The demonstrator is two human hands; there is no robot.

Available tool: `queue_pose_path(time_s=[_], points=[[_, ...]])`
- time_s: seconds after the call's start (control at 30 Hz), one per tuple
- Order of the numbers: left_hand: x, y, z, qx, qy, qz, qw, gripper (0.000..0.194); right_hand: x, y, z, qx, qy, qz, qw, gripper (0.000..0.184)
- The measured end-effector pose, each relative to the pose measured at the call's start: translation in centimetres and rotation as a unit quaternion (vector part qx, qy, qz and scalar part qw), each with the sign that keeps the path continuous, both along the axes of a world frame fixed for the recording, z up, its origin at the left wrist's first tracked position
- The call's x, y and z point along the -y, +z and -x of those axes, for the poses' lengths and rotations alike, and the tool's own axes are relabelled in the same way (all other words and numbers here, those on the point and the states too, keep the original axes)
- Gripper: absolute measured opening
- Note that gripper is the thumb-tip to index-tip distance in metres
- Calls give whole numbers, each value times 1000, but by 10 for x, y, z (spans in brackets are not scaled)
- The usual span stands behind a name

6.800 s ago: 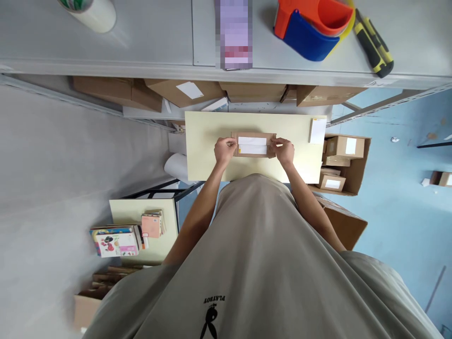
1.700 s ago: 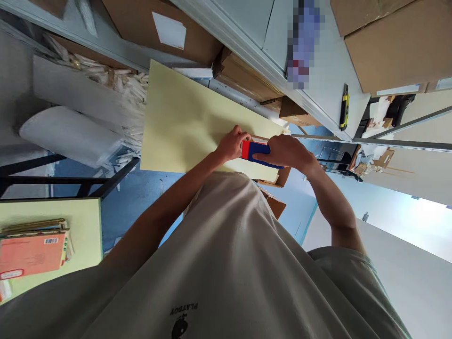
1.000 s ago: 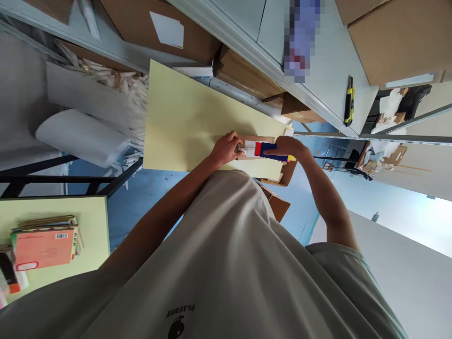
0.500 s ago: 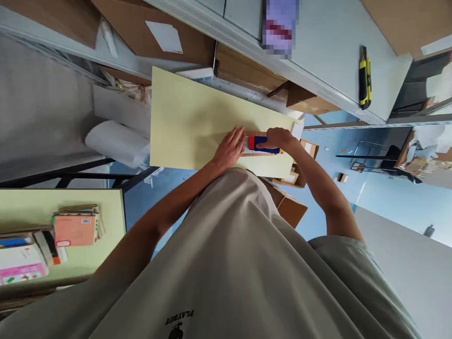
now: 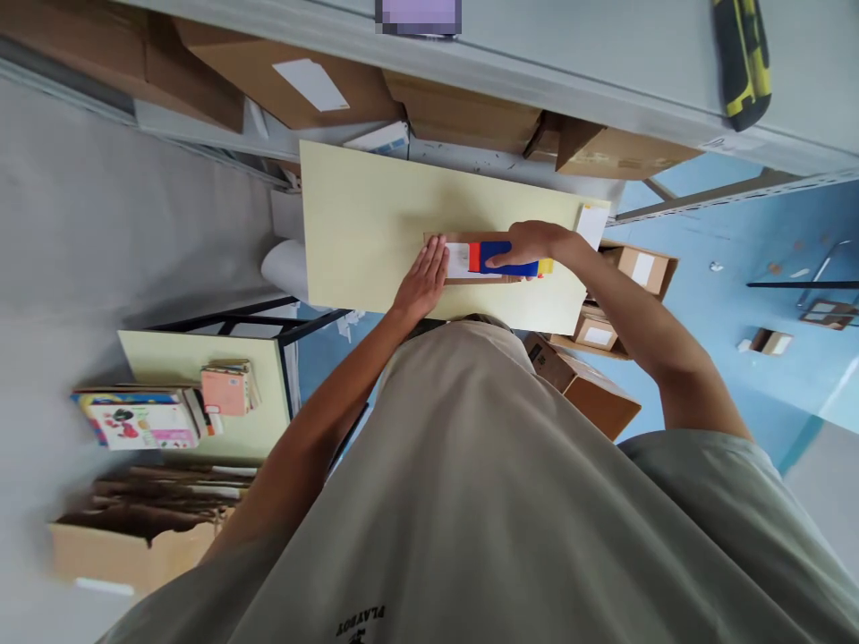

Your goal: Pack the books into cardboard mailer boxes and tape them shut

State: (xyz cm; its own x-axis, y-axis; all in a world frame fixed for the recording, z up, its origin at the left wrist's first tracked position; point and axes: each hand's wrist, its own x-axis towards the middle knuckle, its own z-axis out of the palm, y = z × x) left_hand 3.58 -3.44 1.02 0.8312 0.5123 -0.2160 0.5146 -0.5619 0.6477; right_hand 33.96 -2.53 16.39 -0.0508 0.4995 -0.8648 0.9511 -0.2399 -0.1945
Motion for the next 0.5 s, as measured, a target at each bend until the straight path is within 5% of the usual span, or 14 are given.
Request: queue_pose_path(time_s=[0.27, 0.37, 0.5], points=[[-7, 2, 8, -31, -11, -15, 999, 77, 57, 19, -122, -8, -30, 64, 997, 85], [-8, -1, 9, -38, -7, -16, 999, 78, 69, 7, -147, 8, -25, 46, 999, 85], [-9, -3, 9, -41, 9, -17, 999, 78, 71, -30, -141, 21, -8, 6, 1000, 89]])
